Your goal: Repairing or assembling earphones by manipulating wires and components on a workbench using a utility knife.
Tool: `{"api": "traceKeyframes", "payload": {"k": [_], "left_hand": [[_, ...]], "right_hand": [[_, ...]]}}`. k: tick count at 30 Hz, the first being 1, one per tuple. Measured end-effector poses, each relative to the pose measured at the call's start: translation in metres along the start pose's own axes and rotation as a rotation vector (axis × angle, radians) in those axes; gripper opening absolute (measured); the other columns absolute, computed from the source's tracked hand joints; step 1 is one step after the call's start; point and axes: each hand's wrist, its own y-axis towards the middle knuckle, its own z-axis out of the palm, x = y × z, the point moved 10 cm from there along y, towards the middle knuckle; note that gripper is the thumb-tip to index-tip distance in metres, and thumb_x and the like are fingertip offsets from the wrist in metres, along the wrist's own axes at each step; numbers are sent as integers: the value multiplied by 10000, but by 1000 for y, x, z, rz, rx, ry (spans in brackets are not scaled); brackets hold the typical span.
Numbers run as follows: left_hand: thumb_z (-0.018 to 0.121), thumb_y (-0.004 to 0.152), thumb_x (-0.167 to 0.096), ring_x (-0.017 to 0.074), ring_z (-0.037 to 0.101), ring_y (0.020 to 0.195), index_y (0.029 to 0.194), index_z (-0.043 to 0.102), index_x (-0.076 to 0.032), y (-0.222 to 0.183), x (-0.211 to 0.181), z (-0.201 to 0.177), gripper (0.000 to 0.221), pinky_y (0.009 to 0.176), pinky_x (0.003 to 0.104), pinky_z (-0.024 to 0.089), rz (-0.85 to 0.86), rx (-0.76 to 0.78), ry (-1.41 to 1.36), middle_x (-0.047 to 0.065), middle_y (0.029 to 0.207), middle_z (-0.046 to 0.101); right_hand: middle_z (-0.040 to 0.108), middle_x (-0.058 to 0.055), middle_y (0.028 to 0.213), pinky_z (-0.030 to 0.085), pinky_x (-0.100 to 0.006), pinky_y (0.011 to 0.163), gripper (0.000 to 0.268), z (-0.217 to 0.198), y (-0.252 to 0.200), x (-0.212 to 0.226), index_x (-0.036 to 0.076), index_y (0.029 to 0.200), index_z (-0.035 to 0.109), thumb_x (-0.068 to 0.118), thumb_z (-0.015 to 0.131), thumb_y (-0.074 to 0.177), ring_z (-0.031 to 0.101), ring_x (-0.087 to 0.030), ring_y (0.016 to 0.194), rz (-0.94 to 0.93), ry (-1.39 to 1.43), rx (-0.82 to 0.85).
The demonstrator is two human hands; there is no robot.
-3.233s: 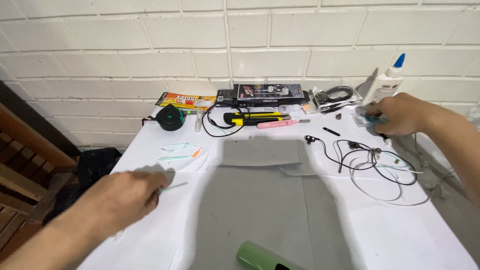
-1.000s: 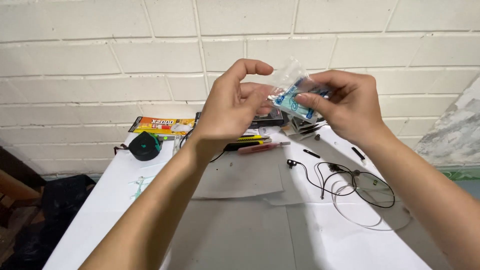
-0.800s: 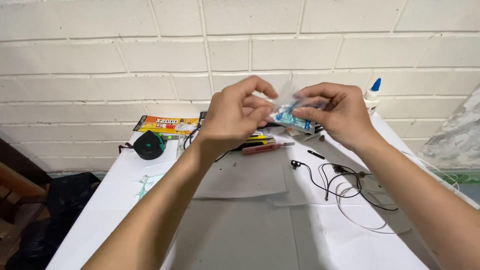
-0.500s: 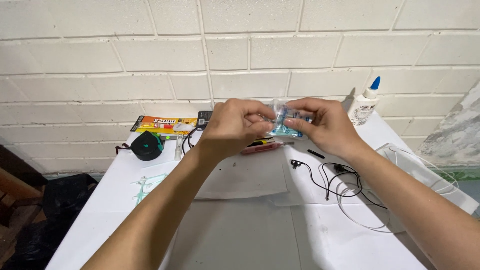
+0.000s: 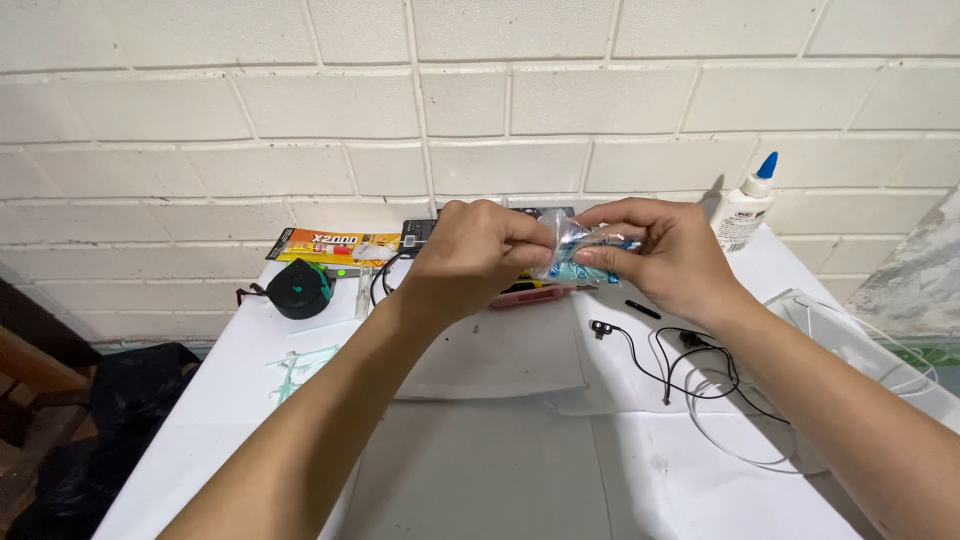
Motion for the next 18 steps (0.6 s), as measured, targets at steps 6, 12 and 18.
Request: {"api": "traceKeyframes", "payload": {"k": [6, 12, 18], "left_hand": [[751, 899, -190, 134, 663, 694, 986, 831, -206, -1, 1, -7, 119, 715, 315, 584, -12, -57, -41, 62, 689, 730], [713, 900, -244, 229, 793, 950, 1017, 764, -201, -7, -16, -38, 134, 799, 321, 671, -6, -297, -225, 70, 1006, 791], [541, 935, -41, 308, 773, 1015, 998, 580, 32, -15, -12, -67, 103, 832, 325, 680, 60, -534, -725, 288, 1115, 725]], "right_hand": [[771, -170, 874, 615, -266, 688, 445, -9, 3, 3, -26, 1179, 706, -56, 827, 752, 691, -141, 790, -7, -7, -18], [756, -135, 872, 607, -234, 699, 464, -33, 8, 8, -13, 1202, 696, -43, 835, 760, 703, -123, 797, -24, -21, -56], [739, -148, 942, 570, -280, 762, 435, -100, 9, -27, -12, 1203, 706, -40, 828, 786, 648, -145, 846, 60, -229, -115]]}}
